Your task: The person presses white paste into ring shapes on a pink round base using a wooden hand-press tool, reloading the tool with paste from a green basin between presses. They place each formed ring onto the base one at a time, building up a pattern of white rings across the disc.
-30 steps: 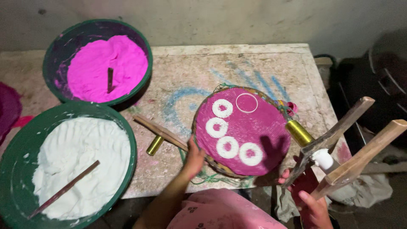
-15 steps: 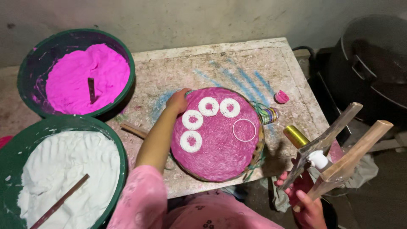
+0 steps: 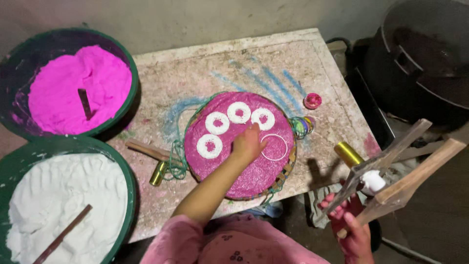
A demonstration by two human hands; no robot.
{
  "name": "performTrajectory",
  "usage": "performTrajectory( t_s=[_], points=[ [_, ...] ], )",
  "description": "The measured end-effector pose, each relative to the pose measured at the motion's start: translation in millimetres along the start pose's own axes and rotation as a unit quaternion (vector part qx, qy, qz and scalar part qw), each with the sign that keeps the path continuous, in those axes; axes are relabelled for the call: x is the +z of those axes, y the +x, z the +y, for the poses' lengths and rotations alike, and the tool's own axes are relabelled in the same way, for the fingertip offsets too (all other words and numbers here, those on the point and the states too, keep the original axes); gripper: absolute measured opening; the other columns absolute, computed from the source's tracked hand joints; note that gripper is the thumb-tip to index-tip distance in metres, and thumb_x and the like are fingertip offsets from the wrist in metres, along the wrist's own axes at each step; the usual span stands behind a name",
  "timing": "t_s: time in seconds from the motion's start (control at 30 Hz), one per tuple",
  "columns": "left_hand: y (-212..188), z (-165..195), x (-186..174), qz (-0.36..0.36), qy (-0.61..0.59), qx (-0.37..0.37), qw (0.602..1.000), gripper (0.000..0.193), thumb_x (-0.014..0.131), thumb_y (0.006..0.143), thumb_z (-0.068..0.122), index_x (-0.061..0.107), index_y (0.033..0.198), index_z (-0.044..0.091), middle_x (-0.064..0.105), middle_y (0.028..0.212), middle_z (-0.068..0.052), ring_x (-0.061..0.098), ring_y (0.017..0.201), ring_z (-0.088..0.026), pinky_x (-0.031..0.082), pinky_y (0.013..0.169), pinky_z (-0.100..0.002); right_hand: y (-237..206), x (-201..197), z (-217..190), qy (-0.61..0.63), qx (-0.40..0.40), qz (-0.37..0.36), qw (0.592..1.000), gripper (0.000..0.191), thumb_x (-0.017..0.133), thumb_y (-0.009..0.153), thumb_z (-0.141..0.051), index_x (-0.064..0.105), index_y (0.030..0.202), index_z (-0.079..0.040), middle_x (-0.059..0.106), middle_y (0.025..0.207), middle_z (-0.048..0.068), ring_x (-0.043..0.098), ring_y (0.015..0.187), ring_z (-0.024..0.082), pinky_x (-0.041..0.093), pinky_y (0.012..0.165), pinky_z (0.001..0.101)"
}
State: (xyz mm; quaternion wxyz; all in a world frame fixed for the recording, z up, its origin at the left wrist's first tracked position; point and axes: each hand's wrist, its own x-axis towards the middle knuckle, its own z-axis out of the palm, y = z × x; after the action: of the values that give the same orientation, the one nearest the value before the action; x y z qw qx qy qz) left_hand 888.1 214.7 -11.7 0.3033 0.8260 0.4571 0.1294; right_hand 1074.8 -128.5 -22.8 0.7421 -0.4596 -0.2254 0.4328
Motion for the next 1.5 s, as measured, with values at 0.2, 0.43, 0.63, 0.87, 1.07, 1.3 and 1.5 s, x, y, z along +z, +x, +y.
performTrajectory(
  t_s=[0.2, 0.43, 0.63, 0.87, 1.07, 1.3, 1.5],
  points=[
    [-43.2, -25.8, -5.2, 0.031, -0.063, -0.026, 0.997, 0.017, 0.071, 0.087, 0.019, 0.064, 0.098, 0.007, 0.07, 0.089, -0.02, 0.069, 0.083, -0.042, 0.055, 0.071, -0.054, 10.9, 33.6, -19.0, 0.016, -0.026, -0.07, 0.997, 0.093, 0.07, 0.092, -0.025, 0.025, 0.169, 0.001, 0.055, 0.13, 0.019, 0.059, 0.124, 0.035, 0.042, 0.111, 0.055],
    [-137.6, -95.0, -32.5, 0.139, -0.052, -0.063, 0.987, 0.017, 0.075, 0.084, 0.02, 0.065, 0.09, 0.007, 0.068, 0.081, -0.016, 0.069, 0.077, -0.039, 0.054, 0.066, -0.052, 22.7, 64.5, -9.6, -0.058, 0.04, -0.064, 0.995, 0.095, 0.069, 0.088, -0.027, 0.026, 0.168, 0.001, 0.057, 0.133, 0.02, 0.06, 0.12, 0.033, 0.042, 0.107, 0.0445],
    [-136.0, -101.6, -33.4, 0.139, -0.037, -0.123, 0.982, 0.022, 0.076, 0.088, 0.023, 0.063, 0.095, 0.006, 0.07, 0.082, -0.019, 0.07, 0.079, -0.041, 0.054, 0.068, -0.053, 41.6, 74.3, 9.7, -0.036, 0.087, -0.123, 0.988, 0.094, 0.069, 0.087, -0.028, 0.028, 0.166, 0.002, 0.06, 0.132, 0.023, 0.061, 0.116, 0.035, 0.044, 0.104, 0.0457],
    [-133.1, -96.2, -55.7, 0.125, 0.008, -0.108, 0.986, 0.044, 0.083, 0.082, 0.034, 0.061, 0.104, 0.002, 0.071, 0.092, -0.023, 0.07, 0.084, -0.043, 0.056, 0.072, -0.052, 54.2, 92.4, 17.9, -0.135, 0.132, -0.204, 0.961, 0.088, 0.073, 0.084, -0.043, 0.038, 0.15, 0.003, 0.061, 0.128, 0.021, 0.063, 0.116, 0.034, 0.05, 0.101, 0.0483],
    [-106.2, -80.4, -104.9, -0.003, -0.815, 0.069, 0.575, 0.069, 0.065, 0.092, 0.053, 0.05, 0.146, 0.013, 0.056, 0.149, -0.008, 0.055, 0.136, -0.024, 0.041, 0.117, -0.045, 100.0, 130.6, 16.2, -0.151, 0.376, -0.416, 0.815, 0.095, 0.052, 0.091, -0.072, 0.045, 0.148, 0.003, 0.069, 0.116, 0.02, 0.069, 0.1, 0.029, 0.056, 0.088, 0.0427],
    [-89.2, -65.3, -92.7, -0.028, -0.924, 0.208, 0.32, 0.048, 0.057, 0.102, 0.053, 0.057, 0.123, 0.01, 0.058, 0.106, -0.003, 0.058, 0.113, -0.023, 0.04, 0.118, -0.047, 152.7, 199.7, -35.2, -0.375, 0.509, -0.398, 0.664, 0.09, 0.031, 0.09, -0.071, 0.062, 0.13, 0.004, 0.078, 0.101, 0.016, 0.077, 0.086, 0.024, 0.064, 0.084, 0.0401],
    [-69.3, -93.5, -75.3, 0.047, -0.943, 0.199, 0.261, 0.027, 0.056, 0.101, 0.041, 0.051, 0.1, 0.015, 0.053, 0.092, 0.0, 0.054, 0.093, -0.017, 0.045, 0.104, -0.039, 165.3, 249.5, -40.1, -0.582, 0.386, -0.37, 0.612, 0.087, 0.034, 0.091, -0.073, 0.076, 0.11, 0.002, 0.076, 0.087, 0.017, 0.07, 0.075, 0.024, 0.059, 0.071, 0.0395]
  ],
)
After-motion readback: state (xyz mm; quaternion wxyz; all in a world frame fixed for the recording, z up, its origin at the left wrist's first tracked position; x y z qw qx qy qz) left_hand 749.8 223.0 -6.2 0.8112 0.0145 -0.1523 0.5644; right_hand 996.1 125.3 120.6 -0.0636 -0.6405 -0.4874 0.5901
